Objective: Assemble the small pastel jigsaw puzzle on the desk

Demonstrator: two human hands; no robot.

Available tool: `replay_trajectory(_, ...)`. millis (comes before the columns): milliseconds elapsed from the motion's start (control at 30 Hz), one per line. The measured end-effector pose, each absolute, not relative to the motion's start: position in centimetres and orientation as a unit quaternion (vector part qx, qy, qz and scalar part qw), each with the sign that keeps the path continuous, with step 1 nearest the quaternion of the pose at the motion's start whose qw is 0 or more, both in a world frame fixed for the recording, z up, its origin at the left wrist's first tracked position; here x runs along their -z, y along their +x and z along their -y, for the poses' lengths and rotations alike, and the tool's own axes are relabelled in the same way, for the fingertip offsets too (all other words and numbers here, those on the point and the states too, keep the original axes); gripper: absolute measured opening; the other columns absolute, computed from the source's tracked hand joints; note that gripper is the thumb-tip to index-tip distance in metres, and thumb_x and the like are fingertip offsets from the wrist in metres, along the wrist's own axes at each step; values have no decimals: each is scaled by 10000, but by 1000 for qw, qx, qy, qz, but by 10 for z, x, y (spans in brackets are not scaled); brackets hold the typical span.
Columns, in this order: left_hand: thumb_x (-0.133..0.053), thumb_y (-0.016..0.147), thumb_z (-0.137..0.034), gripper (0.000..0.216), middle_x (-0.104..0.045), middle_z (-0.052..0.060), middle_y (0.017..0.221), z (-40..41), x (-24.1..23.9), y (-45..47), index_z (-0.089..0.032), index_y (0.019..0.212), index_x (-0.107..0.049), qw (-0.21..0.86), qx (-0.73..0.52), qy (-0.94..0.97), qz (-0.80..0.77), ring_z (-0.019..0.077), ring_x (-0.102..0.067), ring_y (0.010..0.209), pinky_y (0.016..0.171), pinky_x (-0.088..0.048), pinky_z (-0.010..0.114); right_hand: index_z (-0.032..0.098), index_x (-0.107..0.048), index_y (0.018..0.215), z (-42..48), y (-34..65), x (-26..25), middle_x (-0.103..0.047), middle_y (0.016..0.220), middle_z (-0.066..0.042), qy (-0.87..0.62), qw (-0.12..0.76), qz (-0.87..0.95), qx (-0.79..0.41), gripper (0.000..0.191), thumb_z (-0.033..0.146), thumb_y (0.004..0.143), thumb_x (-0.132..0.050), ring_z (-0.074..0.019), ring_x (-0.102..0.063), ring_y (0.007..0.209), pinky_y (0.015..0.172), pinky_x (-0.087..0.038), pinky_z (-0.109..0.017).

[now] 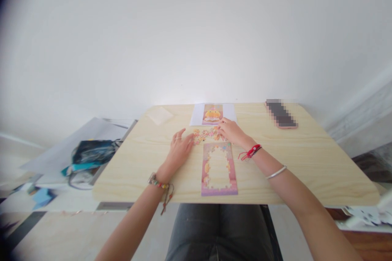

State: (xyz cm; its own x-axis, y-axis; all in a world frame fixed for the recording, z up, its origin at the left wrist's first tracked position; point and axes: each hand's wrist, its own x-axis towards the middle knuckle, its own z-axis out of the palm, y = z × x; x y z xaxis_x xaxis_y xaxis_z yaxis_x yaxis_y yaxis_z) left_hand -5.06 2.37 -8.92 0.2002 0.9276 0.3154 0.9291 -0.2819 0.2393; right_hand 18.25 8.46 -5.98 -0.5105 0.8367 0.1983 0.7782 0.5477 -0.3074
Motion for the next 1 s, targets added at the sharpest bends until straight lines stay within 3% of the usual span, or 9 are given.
replay_trajectory(167, -405, 839, -256, 303, -335, 141, 1270, -24, 90, -50, -208, 1114, -524, 4, 210, -771, 601, 301, -309, 1171, 905, -366, 496, 159, -608, 860, -79, 187, 58, -523, 913, -65, -457, 199, 863, -85, 147, 158, 802, -473, -150, -528, 816, 753, -406, -264)
replay_trajectory(433, -402, 845, -263, 297, -333, 125, 1262, -21, 85, -49, -259, 1106, -543, -3, 210, -774, 597, 295, -311, 1172, 903, -368, 495, 173, -628, 880, -77, 160, 59, -522, 942, -69, -424, 173, 885, -79, 171, 220, 820, -474, -148, -526, 813, 767, -402, -280)
replay_trajectory(667, -392, 851, -261, 297, -332, 128, 1260, -20, 84, -50, -267, 1103, -549, -1, 208, -778, 593, 291, -298, 1183, 900, -367, 498, 141, -624, 841, -92, 138, 64, -537, 923, -97, -397, 147, 905, -49, 162, 257, 800, -520, -215, -488, 992, 857, -359, -338)
replay_trajectory(867, -388, 850, -269, 309, -314, 129, 1262, -21, 87, -51, -256, 1121, -534, 0, 206, -773, 600, 306, -305, 1168, 886, -380, 490, 140, -593, 803, -95, 143, 65, -513, 1025, -114, -404, 140, 901, -70, 127, 257, 760, -571, -204, -504, 957, 834, -374, -330)
replay_trajectory(1000, -394, 846, -272, 301, -320, 133, 1260, -22, 88, -52, -239, 1106, -541, 3, 204, -766, 609, 308, -309, 1166, 892, -376, 492, 149, -564, 883, -91, 154, 60, -507, 1023, -99, -435, 147, 884, -88, 157, 263, 777, -547, -180, -528, 895, 769, -400, -295)
